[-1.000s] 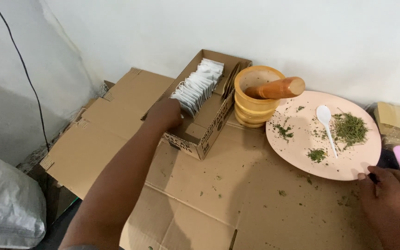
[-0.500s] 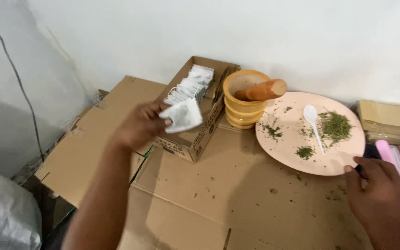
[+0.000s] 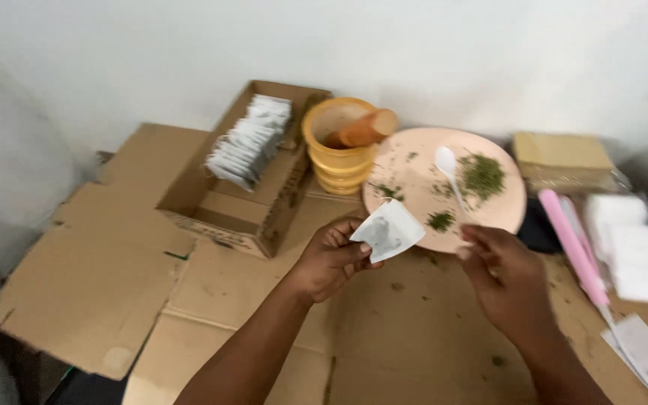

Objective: Filling small paper bags with loose tea leaves and sealing them using a handheld heat sealer.

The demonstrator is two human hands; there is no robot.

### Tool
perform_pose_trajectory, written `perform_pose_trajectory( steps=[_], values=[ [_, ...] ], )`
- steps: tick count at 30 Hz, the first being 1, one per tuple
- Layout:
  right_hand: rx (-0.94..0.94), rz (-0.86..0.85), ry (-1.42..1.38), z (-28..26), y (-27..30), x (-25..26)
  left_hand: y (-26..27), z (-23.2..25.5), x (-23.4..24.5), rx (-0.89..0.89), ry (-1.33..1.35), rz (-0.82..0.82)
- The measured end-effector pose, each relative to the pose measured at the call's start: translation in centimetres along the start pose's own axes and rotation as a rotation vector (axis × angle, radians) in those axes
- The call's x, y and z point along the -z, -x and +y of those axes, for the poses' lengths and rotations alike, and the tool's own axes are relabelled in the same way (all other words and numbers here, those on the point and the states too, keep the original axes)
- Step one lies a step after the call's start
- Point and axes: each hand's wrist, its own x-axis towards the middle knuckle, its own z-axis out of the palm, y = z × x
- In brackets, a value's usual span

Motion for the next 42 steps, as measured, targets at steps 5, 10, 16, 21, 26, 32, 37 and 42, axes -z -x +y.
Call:
perform_pose_trajectory(
  steps=[5,10,16,21,26,32,37,42],
  values=[
    [-0.219,0.027,-0.377,-1.6,0.2,-0.3,-2.9,-3.1,-3.1,0.040,0.015,0.053],
    [-0.324,0.026,-0.440,-1.0,0.0,0.0,-3.8,-4.9,-4.4,0.081,-0.014,0.007],
    [-0.265,0.057,-0.253,-0.9,-0.5,0.7,-3.1,-4.8,-5.9,0.105,-0.090,-0.054],
    [-0.137,0.098,-0.186,-1.2,-0.6,0.1,-3.2,-5.7,-6.1,0.066,-0.311,0.001],
    [-0.124,0.109,-0.201,-0.4,-0.1,-0.3,-3.0,-5.8,-5.9,0.045,-0.371,0.031],
    [-0.091,0.076,-0.129,-1.6,-0.6,0.2,-2.3,-4.1,-8.1,-0.005,-0.380,0.032],
    [-0.092,0.051,-0.127,-1.1,-0.3,0.0,-2.4,-5.2,-7.7,-0.014,-0.479,0.099],
    [-0.172,0.043,-0.191,-0.1,0.0,-0.5,-2.5,-4.6,-7.6,0.007,-0.463,0.090]
  ],
)
